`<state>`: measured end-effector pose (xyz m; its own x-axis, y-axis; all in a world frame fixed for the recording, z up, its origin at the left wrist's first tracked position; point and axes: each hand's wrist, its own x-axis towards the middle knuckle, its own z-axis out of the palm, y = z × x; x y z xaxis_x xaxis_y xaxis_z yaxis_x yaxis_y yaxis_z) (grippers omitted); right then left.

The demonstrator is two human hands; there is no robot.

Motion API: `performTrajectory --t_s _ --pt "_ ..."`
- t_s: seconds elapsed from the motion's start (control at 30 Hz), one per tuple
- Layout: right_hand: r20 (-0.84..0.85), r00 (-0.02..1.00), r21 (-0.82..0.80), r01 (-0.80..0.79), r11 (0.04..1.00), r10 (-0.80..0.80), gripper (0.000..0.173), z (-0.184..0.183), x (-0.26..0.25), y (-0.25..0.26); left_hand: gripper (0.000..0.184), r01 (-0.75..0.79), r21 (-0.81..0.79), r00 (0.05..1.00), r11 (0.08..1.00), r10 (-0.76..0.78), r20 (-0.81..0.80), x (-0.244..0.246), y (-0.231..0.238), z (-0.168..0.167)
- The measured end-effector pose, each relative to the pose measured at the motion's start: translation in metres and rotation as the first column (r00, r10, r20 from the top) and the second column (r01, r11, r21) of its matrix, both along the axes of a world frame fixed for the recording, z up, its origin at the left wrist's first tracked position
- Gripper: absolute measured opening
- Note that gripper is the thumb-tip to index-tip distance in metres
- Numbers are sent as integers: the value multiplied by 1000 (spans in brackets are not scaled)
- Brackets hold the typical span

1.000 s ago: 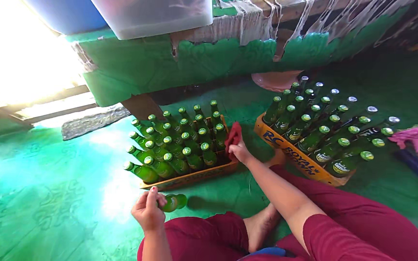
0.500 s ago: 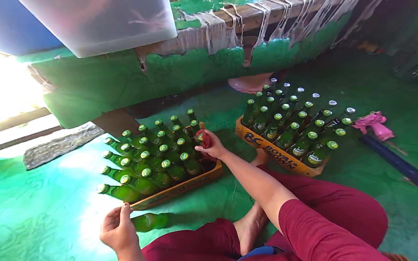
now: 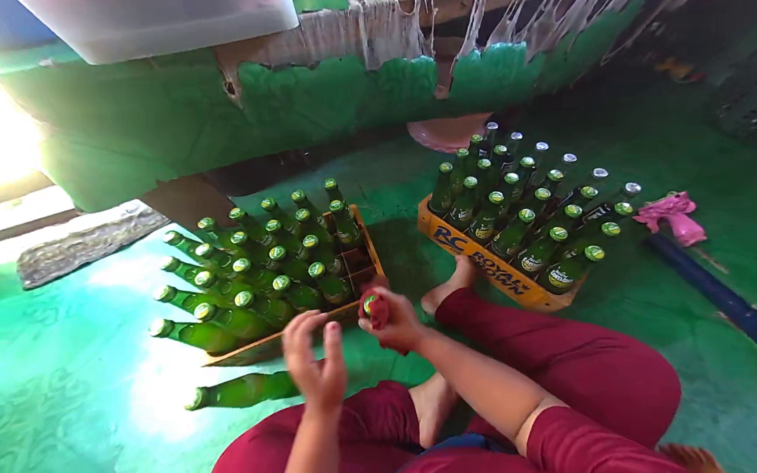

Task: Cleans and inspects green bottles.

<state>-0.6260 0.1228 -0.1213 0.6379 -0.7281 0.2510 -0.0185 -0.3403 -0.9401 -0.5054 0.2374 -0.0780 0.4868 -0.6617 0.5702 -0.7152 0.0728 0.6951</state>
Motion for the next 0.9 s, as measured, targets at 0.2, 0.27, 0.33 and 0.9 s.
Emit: performTrajectory --t_s 0.2,0.27,0.33,0.9 --pt "207 968 -420 219 881 -142 34 -51 13 44 44 143 118 943 983 -99 -317 -32 -19 -34" --pt "201 965 -449 241 860 -165 44 -71 6 46 42 188 35 879 981 -153 -451 -35 -16 -37" --pt "40 991 -337 134 932 -129 64 -100 -10 47 26 205 -103 708 973 -220 -671 -35 -15 -36" --pt "-305 935 -57 -206 977 179 75 -115 -25 45 35 108 -455 421 884 -456 -784 -13 9 -50"
